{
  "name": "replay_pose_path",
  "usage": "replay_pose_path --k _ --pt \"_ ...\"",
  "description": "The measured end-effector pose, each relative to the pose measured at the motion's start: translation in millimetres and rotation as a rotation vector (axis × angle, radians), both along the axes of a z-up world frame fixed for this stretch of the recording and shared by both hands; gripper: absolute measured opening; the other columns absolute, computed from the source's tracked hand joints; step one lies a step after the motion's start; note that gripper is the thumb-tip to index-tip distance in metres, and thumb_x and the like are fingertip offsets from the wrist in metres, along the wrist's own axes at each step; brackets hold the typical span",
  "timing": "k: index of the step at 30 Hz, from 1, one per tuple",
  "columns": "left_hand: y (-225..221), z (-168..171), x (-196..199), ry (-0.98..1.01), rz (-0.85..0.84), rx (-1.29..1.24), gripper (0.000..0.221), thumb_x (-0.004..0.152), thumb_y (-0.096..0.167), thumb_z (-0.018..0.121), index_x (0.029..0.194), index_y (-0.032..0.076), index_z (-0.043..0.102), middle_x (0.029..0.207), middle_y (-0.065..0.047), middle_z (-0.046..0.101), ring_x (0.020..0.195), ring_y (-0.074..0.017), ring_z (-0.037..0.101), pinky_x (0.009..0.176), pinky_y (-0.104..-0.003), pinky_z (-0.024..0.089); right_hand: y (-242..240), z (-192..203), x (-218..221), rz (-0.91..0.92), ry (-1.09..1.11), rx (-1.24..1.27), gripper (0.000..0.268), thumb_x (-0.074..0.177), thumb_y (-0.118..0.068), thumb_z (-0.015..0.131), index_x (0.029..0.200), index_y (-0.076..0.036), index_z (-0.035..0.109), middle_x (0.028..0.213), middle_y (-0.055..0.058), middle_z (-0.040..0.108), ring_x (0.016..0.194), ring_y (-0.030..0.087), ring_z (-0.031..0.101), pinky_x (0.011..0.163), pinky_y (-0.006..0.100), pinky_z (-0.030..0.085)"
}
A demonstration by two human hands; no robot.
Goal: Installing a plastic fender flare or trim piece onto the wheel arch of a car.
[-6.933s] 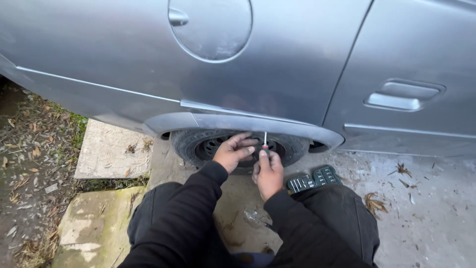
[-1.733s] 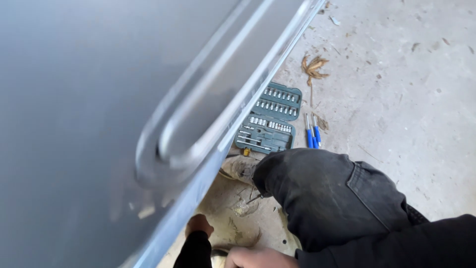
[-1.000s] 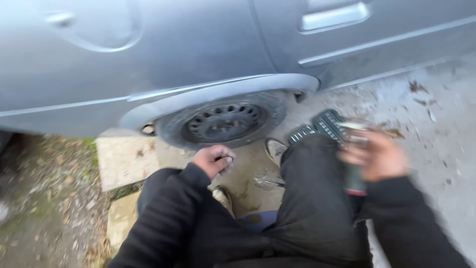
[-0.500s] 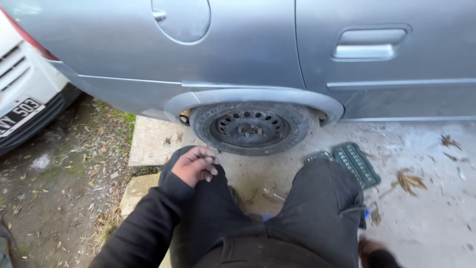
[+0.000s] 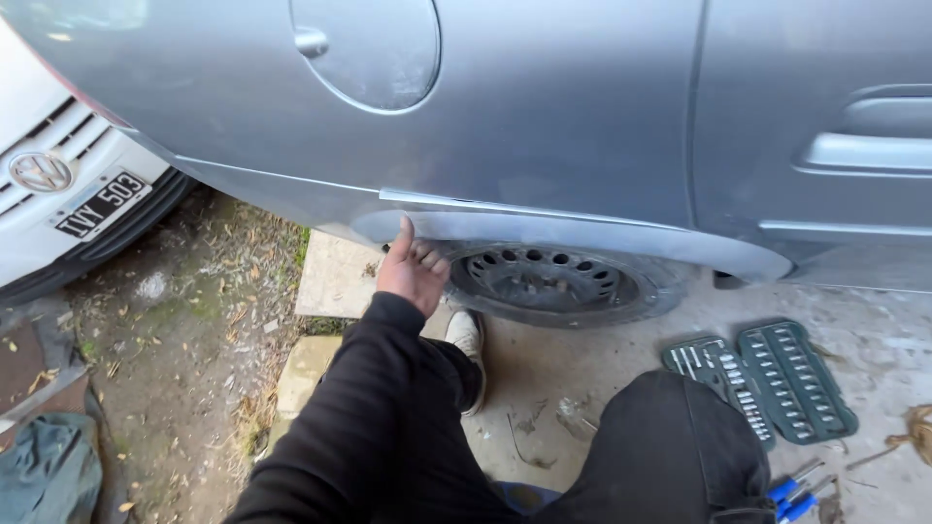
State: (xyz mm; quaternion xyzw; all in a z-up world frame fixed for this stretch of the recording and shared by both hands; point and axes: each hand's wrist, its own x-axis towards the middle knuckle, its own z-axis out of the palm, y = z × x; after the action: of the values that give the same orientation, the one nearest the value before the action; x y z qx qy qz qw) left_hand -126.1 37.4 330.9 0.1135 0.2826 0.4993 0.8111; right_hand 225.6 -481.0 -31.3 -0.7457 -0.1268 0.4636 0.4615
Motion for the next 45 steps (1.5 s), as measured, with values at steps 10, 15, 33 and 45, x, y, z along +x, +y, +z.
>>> replay_pose_path --k 10,15,33,45 --pt "13 -7 34 0.109 0.113 -0.040 0.046 0.093 0.047 0.074 0.074 0.018 0.045 0.062 0.008 0.030 0.053 -0.0095 0.027 0.047 -0.027 0.026 19 -21 90 -0.011 -0.084 0.055 0.039 0.103 -0.021 0.054 0.128 0.006 0.068 0.117 0.024 0.068 0.104 0.032 0.062 0.089 0.042 0.046" --pt "16 -19 32 0.131 0.043 -0.003 0.037 0.093 0.051 0.068 0.091 0.017 0.056 0.070 0.006 0.033 0.057 -0.0098 0.029 0.048 -0.028 0.025 84 63 142 0.028 -0.183 0.117 0.040 0.105 -0.023 0.057 0.131 0.006 0.066 0.126 0.025 0.068 0.114 0.033 0.064 0.098 0.042 0.047" --pt "18 -18 25 0.277 -0.031 -0.045 0.050 0.090 0.059 0.070 0.082 0.011 0.056 0.063 0.006 0.038 0.049 -0.0078 0.034 0.041 -0.027 0.025 468 351 -212 0.044 0.300 0.767 0.023 0.099 -0.012 0.068 0.116 0.003 0.065 0.106 0.012 0.069 0.092 0.025 0.069 0.079 0.038 0.059" --pt "7 17 30 0.327 0.073 -0.105 0.050 0.091 0.050 0.072 0.100 0.001 0.066 0.072 -0.001 0.055 0.054 -0.0107 0.043 0.046 -0.028 0.033 483 379 -231 0.090 0.465 1.021 0.036 0.092 0.001 0.067 0.127 -0.004 0.057 0.126 0.011 0.065 0.120 0.027 0.062 0.107 0.044 0.050"
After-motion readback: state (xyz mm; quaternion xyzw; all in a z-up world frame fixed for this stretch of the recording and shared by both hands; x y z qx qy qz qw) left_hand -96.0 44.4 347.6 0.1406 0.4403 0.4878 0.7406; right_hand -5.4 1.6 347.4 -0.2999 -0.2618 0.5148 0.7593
